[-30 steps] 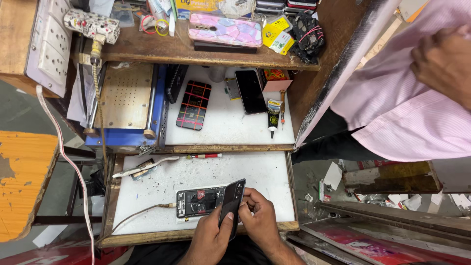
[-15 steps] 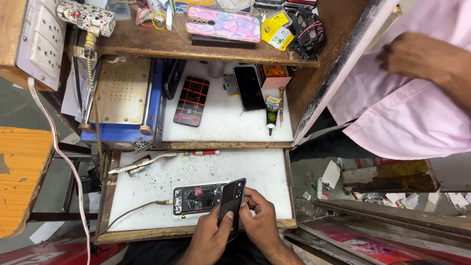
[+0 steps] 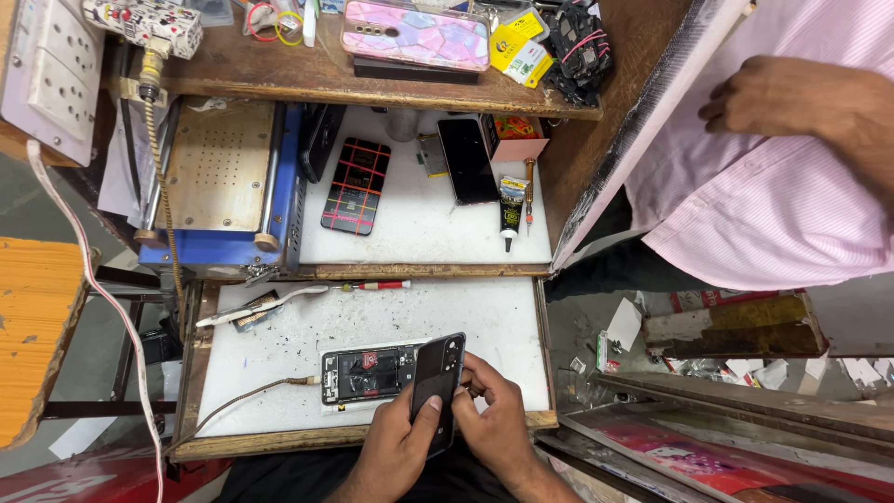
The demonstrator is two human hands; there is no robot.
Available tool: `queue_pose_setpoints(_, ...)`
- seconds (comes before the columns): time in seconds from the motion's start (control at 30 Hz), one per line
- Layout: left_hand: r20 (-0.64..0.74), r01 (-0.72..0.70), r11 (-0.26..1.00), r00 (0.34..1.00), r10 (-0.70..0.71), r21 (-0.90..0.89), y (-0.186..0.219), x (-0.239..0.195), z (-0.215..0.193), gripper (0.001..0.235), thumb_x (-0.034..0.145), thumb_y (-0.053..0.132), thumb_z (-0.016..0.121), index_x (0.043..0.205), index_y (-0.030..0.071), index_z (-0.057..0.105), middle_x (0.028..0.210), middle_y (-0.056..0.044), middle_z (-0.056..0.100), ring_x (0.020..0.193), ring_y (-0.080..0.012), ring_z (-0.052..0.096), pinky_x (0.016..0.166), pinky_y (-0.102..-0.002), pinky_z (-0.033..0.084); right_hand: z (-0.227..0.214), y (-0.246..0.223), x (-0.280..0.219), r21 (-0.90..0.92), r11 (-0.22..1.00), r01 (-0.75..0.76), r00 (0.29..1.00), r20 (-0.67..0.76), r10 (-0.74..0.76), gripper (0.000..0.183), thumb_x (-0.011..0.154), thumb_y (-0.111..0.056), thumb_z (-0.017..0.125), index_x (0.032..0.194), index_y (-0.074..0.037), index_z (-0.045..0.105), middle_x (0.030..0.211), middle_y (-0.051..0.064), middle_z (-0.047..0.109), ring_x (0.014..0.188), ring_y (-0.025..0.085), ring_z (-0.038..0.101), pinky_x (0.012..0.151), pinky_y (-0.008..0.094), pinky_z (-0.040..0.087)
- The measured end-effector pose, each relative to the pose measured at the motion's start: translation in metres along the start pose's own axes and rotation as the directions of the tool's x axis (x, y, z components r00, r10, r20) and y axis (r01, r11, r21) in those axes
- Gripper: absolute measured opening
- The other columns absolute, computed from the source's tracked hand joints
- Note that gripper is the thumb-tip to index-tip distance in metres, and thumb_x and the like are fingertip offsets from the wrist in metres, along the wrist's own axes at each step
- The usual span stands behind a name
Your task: The person works on a disassembled smartphone, wiping the internal components with a cloth, then applying adhesive from a tube to the frame. The person handles a separate back cover, aligning it with the phone body, and continues applying adhesive along the edges.
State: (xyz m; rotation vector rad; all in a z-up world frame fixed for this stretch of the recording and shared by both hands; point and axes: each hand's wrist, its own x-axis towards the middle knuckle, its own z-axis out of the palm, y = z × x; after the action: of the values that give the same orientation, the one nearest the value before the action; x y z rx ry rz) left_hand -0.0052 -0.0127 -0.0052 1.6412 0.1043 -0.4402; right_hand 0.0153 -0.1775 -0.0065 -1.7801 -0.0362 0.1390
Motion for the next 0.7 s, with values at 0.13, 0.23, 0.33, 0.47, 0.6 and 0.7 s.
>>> queue_pose_setpoints(0.13,0.043,-0.081,0.996,0.996,0.083,-0.043,0.000,0.001,0.003,0.032,0.102,0.023,0.051,0.123,0.002,0.064,0.086,-0.009,0.078,0.080,-0.0138,0.074,0.073,-0.031,0.057,-0.003,0.005,-0.001,0.068,0.989,-0.135,0.989,-0.056,0.139,0.034,0.095,-0.002,0.055,0.125,0.003,0.069,0.079,0.004,0.074,0.067,0.008,0.066,0.058,0.024,0.054)
queue_pose_setpoints(0.23,0.022,-0.059,0.998,0.998,0.059,0.013,0.000,0.002,0.002,0.033,0.101,0.024,0.051,0.123,0.003,0.064,0.083,-0.011,0.077,0.077,-0.0159,0.074,0.072,-0.032,0.057,-0.002,0.010,0.000,-0.031,0.999,0.010,0.998,-0.057,-0.012,0.036,0.092,0.001,0.057,0.126,0.004,0.068,0.082,0.004,0.074,0.070,0.007,0.065,0.062,0.022,0.053)
queue_pose_setpoints(0.33,0.036,-0.088,0.996,0.995,0.089,-0.013,-0.002,0.003,0.000,0.034,0.101,0.023,0.052,0.122,0.002,0.067,0.086,-0.012,0.078,0.078,-0.0172,0.073,0.072,-0.033,0.057,-0.004,0.016,-0.005,-0.044,0.999,0.017,0.999,-0.035,-0.018,0.042,0.086,0.004,0.057,0.128,0.004,0.064,0.083,0.004,0.074,0.068,0.007,0.064,0.057,0.022,0.050)
queue_pose_setpoints(0.47,0.064,-0.072,0.995,0.995,0.076,-0.066,-0.004,0.005,-0.001,0.032,0.101,0.022,0.052,0.122,0.001,0.064,0.090,-0.011,0.078,0.085,-0.0156,0.075,0.077,-0.032,0.058,-0.009,0.020,-0.004,0.055,0.998,0.010,1.000,-0.004,-0.010,0.037,0.095,0.003,0.056,0.131,0.004,0.066,0.082,0.004,0.071,0.070,0.006,0.062,0.059,0.022,0.050)
queue_pose_setpoints(0.6,0.041,-0.067,0.996,0.997,0.070,-0.062,-0.010,0.007,0.001,0.031,0.100,0.022,0.053,0.119,0.001,0.065,0.090,-0.012,0.078,0.084,-0.0158,0.074,0.077,-0.032,0.059,-0.010,0.016,-0.001,0.072,0.995,-0.066,0.998,-0.008,0.066,0.035,0.099,-0.001,0.059,0.133,0.003,0.065,0.086,0.005,0.076,0.072,0.006,0.065,0.061,0.022,0.054)
queue_pose_setpoints(0.7,0.027,-0.095,0.991,0.995,0.098,-0.099,-0.012,0.006,-0.005,0.030,0.100,0.021,0.054,0.118,0.000,0.066,0.094,-0.012,0.078,0.087,-0.0161,0.073,0.079,-0.031,0.058,-0.014,0.007,0.004,0.125,0.987,-0.097,0.985,0.152,0.077,0.044,0.095,0.000,0.059,0.139,0.002,0.059,0.097,0.004,0.077,0.079,0.006,0.067,0.068,0.021,0.056)
